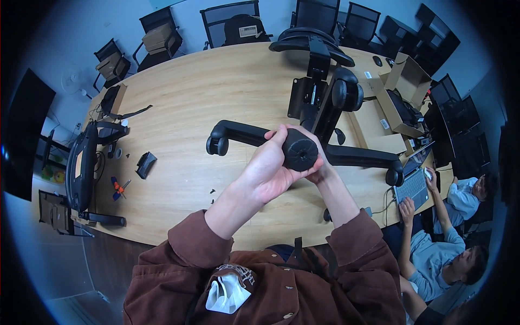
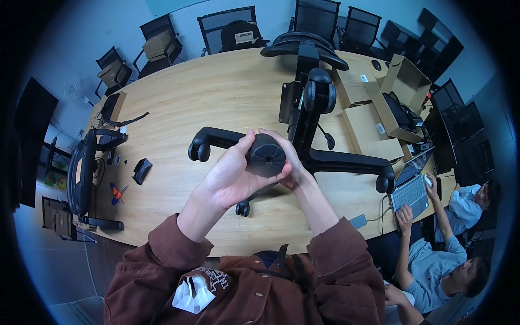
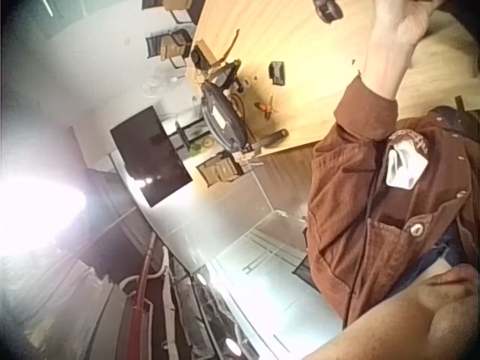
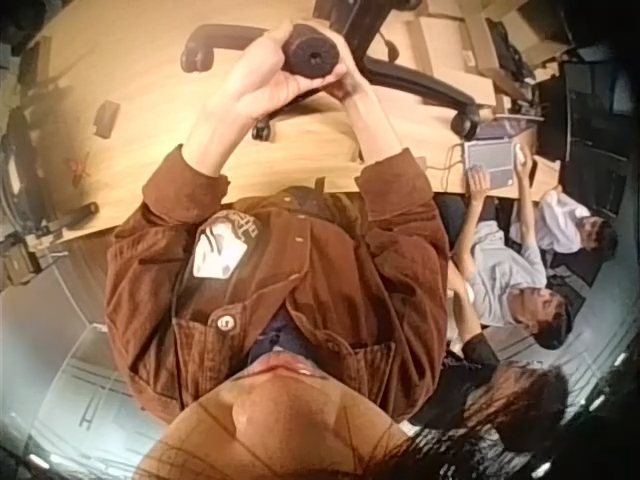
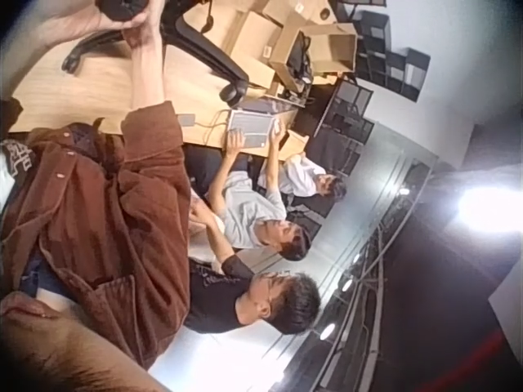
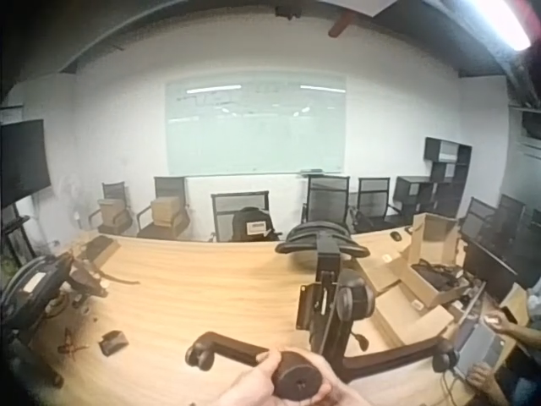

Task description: Assemble an office chair by attaching the seat and base components.

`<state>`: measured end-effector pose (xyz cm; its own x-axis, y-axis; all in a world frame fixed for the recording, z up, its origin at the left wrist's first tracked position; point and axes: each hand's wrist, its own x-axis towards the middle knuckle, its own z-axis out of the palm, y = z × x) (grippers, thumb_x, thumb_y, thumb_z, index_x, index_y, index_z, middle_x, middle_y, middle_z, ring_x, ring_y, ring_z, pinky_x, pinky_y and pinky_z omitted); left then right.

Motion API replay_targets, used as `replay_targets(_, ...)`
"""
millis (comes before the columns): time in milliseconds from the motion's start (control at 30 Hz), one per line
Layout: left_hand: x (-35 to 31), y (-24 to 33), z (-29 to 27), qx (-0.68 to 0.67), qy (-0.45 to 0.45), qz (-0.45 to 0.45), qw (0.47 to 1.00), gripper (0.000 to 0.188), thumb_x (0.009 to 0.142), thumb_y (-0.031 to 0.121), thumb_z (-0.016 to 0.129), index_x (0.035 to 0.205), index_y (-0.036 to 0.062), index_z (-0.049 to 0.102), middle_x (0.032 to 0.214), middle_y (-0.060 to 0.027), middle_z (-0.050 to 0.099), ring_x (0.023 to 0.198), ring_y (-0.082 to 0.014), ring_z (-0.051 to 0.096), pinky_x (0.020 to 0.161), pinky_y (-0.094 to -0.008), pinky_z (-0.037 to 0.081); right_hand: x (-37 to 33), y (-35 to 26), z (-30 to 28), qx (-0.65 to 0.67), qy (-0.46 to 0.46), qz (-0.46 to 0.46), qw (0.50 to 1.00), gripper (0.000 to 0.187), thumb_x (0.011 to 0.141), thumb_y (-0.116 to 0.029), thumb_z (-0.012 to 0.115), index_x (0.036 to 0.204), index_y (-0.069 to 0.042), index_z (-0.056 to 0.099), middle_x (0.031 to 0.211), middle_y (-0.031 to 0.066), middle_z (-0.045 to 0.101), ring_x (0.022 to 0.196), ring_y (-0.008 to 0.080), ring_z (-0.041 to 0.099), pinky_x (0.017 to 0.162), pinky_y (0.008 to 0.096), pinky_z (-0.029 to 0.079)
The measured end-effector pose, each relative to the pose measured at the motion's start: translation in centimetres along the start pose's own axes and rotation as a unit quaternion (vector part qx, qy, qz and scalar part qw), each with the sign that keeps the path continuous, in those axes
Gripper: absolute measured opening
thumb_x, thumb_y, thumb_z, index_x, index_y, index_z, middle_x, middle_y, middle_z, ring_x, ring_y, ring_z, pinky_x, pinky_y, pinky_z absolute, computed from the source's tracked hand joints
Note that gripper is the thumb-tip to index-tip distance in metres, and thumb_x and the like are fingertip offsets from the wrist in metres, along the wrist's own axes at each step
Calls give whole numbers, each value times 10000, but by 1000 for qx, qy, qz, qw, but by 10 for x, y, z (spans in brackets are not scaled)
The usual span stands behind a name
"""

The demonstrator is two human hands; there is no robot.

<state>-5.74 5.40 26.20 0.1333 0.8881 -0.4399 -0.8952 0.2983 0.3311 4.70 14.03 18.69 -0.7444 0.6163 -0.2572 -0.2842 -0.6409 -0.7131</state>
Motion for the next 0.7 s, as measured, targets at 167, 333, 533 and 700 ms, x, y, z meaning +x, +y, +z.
replay_targets(167, -3, 2, 0, 52, 11, -25, 998, 449, 1062, 458, 290, 1177, 58, 459, 1075, -154, 557, 987, -314, 606, 846, -492, 559, -8, -9, 11, 12, -32, 4, 999, 428, 1000, -360, 462, 1148, -1, 642, 1010, 96, 693, 903, 149, 669, 836, 278, 530)
replay_targets(333, 0, -3, 4, 177, 27, -5, 984, 486, 1040, 505, 323, 1176, 69, 488, 913, -139, 601, 735, -306, 649, 635, -437, 550, -16, -31, 16, -204, -46, -160, 965, 471, 1035, -354, 373, 1222, 28, 575, 1118, 171, 654, 1013, 234, 648, 920, 345, 512)
replay_targets(533, 30, 26, 3, 223, 23, 30, 974, 530, 1006, 522, 426, 1101, 16, 551, 898, -126, 613, 708, -271, 651, 608, -420, 551, -57, -76, -23, -530, -15, -88, 843, 437, 1047, -337, 438, 1112, 38, 653, 1031, 112, 709, 975, 164, 653, 866, 277, 501)
replay_targets(700, 110, 77, -13, 422, 109, 38, 899, 609, 982, 566, 452, 1036, -28, 569, 765, -125, 596, 623, -250, 645, 542, -391, 556, -66, -134, -97, -465, 65, 37, 882, 396, 1034, -270, 466, 943, 41, 694, 832, 113, 709, 719, 127, 675, 601, 225, 503)
